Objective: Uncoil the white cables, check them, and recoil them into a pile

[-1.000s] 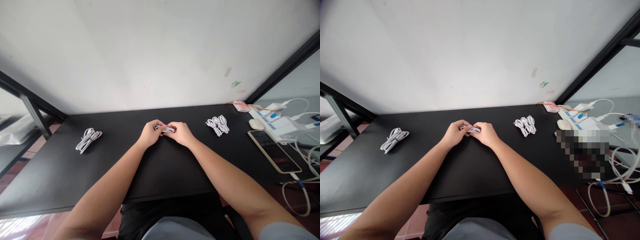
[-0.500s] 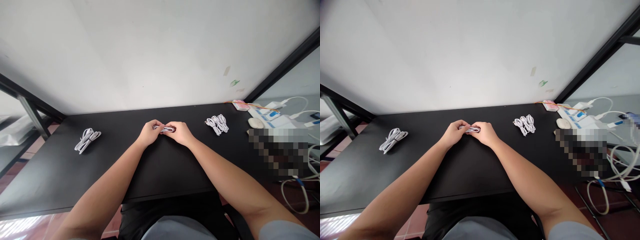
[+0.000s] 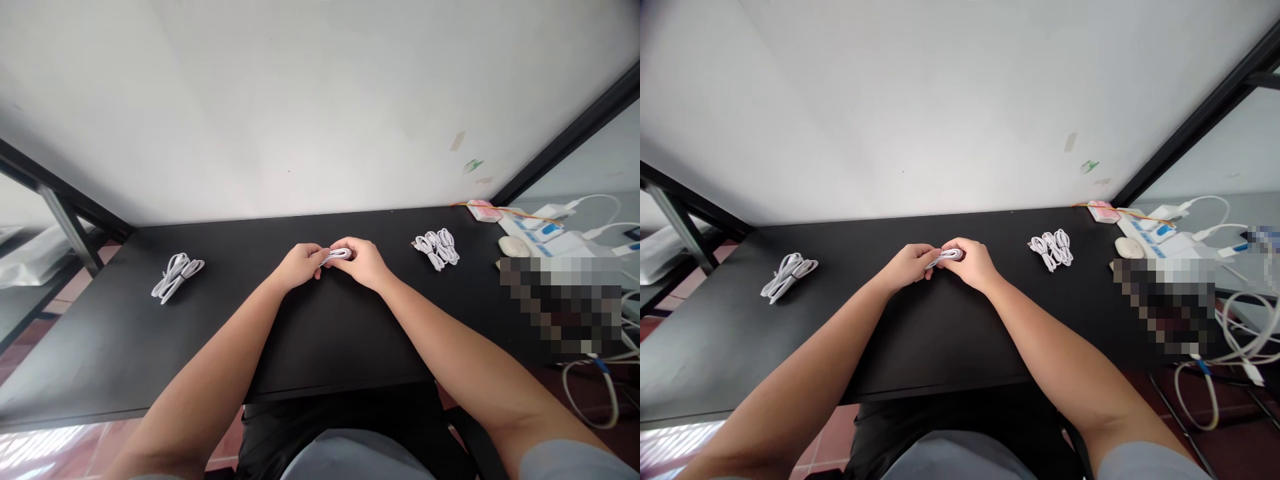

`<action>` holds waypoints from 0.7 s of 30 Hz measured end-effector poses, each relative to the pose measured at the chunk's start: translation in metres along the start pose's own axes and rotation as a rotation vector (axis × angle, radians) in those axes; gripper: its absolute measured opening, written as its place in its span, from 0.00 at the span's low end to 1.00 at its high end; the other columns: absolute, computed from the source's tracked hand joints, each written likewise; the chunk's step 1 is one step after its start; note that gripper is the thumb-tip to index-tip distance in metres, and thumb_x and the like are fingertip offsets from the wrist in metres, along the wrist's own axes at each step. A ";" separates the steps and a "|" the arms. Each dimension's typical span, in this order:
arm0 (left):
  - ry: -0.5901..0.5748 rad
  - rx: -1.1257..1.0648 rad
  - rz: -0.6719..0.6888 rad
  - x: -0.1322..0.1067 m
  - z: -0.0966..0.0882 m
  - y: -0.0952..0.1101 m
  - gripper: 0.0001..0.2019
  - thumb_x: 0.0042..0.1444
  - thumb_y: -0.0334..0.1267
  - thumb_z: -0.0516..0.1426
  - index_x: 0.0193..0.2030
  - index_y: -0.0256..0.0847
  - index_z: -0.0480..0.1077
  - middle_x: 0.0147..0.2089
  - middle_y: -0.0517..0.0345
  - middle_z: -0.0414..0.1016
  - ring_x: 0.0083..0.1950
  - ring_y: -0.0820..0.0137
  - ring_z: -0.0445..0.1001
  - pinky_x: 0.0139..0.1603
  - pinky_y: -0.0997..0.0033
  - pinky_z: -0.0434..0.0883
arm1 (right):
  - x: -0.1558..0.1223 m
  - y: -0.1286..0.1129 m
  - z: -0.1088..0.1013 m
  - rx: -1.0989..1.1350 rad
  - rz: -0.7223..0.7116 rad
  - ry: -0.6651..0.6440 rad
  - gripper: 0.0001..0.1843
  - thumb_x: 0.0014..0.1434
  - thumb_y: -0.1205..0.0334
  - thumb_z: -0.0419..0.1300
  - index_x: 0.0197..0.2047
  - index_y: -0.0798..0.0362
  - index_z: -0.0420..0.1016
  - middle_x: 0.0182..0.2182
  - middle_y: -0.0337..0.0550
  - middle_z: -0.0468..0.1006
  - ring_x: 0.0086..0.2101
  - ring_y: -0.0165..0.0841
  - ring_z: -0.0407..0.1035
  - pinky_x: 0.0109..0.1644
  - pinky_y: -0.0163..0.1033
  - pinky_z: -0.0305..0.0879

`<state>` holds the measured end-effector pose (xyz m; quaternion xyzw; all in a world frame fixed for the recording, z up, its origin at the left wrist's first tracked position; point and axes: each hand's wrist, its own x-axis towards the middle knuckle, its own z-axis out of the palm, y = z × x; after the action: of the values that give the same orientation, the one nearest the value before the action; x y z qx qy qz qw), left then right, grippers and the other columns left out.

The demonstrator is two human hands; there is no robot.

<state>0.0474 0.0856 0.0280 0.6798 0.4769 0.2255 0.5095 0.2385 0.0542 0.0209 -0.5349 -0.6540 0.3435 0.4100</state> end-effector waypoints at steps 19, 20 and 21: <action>-0.109 -0.388 -0.089 -0.001 -0.003 0.003 0.09 0.54 0.40 0.63 0.28 0.36 0.75 0.22 0.60 0.63 0.23 0.78 0.57 0.24 0.75 0.51 | -0.003 0.001 0.000 0.062 -0.098 -0.066 0.14 0.53 0.51 0.72 0.38 0.50 0.81 0.35 0.41 0.82 0.34 0.34 0.73 0.38 0.39 0.67; -0.109 -0.390 -0.091 -0.001 -0.003 0.003 0.09 0.54 0.40 0.63 0.28 0.36 0.75 0.22 0.60 0.63 0.23 0.79 0.57 0.24 0.75 0.51 | -0.002 0.001 0.000 0.076 -0.093 -0.069 0.14 0.52 0.51 0.72 0.38 0.50 0.80 0.35 0.41 0.82 0.34 0.34 0.73 0.39 0.39 0.67; -0.109 -0.390 -0.091 -0.001 -0.002 0.003 0.09 0.54 0.40 0.63 0.28 0.36 0.75 0.22 0.60 0.63 0.23 0.79 0.57 0.24 0.75 0.51 | -0.002 0.001 0.000 0.088 -0.085 -0.073 0.14 0.52 0.51 0.72 0.38 0.50 0.80 0.35 0.41 0.82 0.35 0.34 0.73 0.39 0.39 0.67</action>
<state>0.0467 0.0862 0.0321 0.5571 0.4261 0.2534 0.6662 0.2392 0.0523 0.0192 -0.4751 -0.6751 0.3733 0.4233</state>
